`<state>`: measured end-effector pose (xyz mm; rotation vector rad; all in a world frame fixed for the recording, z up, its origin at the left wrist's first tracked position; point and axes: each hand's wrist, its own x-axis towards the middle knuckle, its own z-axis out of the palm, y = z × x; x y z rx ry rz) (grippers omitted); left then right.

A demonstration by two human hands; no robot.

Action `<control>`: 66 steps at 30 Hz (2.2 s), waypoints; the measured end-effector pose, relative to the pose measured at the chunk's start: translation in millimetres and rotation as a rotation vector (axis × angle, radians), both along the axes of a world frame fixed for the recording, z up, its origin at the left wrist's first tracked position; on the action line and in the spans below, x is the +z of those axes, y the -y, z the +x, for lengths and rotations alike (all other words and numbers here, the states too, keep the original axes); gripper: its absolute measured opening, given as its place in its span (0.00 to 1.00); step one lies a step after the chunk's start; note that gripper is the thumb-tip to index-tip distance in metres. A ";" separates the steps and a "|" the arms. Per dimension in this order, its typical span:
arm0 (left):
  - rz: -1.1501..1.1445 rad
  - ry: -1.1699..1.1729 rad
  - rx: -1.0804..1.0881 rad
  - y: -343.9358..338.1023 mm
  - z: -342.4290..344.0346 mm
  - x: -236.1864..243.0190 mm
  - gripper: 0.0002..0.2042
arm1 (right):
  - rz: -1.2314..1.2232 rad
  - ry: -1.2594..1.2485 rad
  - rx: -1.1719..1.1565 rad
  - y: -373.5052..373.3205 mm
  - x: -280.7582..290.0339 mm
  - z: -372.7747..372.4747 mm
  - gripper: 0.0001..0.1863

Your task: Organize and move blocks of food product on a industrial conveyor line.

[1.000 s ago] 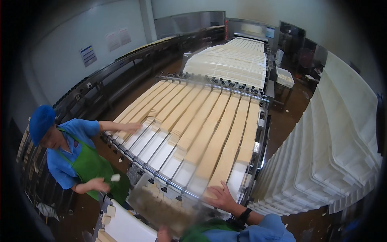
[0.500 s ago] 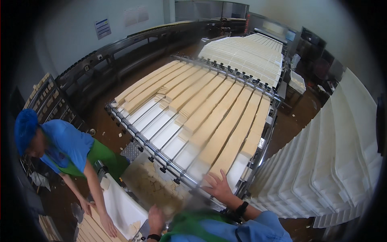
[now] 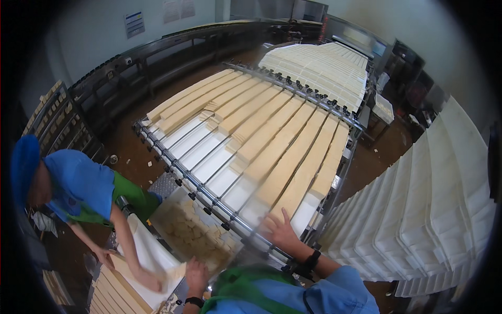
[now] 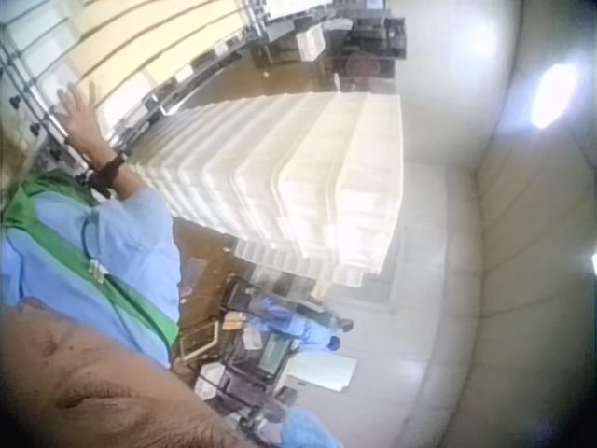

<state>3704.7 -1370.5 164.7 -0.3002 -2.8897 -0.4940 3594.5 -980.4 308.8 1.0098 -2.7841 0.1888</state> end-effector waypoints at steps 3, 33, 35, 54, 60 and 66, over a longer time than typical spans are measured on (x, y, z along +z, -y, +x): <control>0.030 0.000 0.025 1.7 0.9 -0.4 0.10 | 0.056 0.021 -0.039 6.8 -14.0 -10.0 0.29; 0.587 -0.187 1.676 185.4 189.0 67.5 0.38 | -0.293 0.305 1.014 717.8 -75.2 30.4 0.26; 0.597 -0.167 1.687 187.6 188.2 68.6 0.38 | -0.185 0.282 0.945 755.0 -82.1 40.0 0.25; 0.587 0.158 1.482 209.3 163.5 70.8 0.40 | 0.036 0.210 0.402 683.0 -105.7 -17.2 0.31; 0.492 0.448 1.084 240.0 132.4 78.2 0.46 | -0.103 0.091 0.185 601.1 -111.8 -62.3 0.33; 0.353 0.152 1.102 215.8 125.7 52.0 0.46 | -0.241 0.280 -0.010 575.8 -90.2 -31.5 0.27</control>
